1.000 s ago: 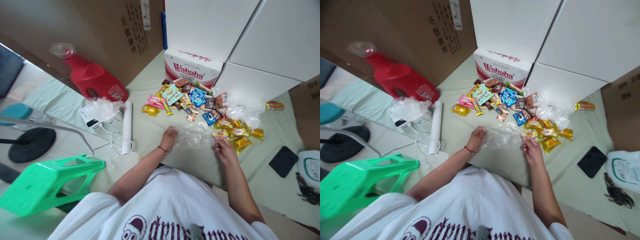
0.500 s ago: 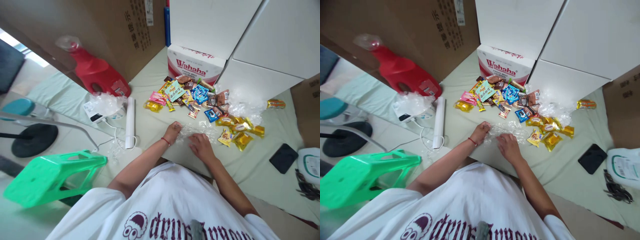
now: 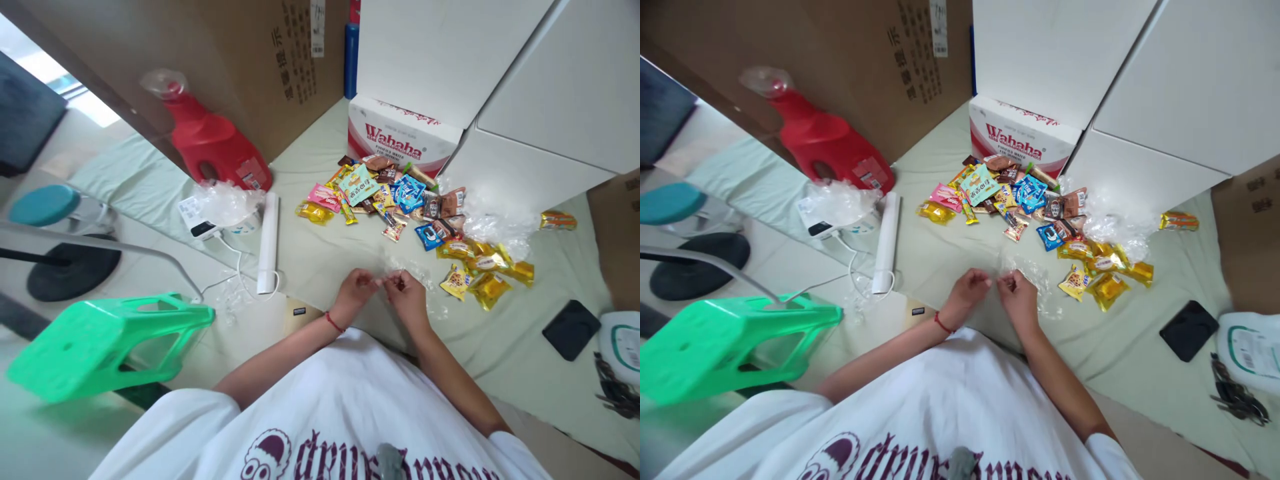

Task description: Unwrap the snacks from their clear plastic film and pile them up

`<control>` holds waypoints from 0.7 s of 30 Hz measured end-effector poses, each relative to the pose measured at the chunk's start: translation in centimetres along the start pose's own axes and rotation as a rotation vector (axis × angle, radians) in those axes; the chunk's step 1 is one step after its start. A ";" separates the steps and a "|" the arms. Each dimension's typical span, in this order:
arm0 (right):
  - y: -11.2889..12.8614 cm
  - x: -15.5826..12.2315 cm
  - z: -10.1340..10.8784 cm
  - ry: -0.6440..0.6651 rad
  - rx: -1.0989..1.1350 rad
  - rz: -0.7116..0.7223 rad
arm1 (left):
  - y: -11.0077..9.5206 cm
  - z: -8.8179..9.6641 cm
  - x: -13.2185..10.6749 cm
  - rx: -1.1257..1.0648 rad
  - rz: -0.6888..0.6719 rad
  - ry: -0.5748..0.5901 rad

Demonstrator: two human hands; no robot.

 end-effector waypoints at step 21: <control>-5.5 0.9 6.3 -0.184 0.770 -0.330 | 0.6 3.6 5.3 -0.063 0.146 -0.186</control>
Point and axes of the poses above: each hand's wrist, its own x-axis towards the middle knuckle, its own z-axis out of the back of the hand, y = z × x, the point moved 8 cm from there along x, towards the middle knuckle, and after that the axes turned 8 degrees about y, right-handed, at the moved point
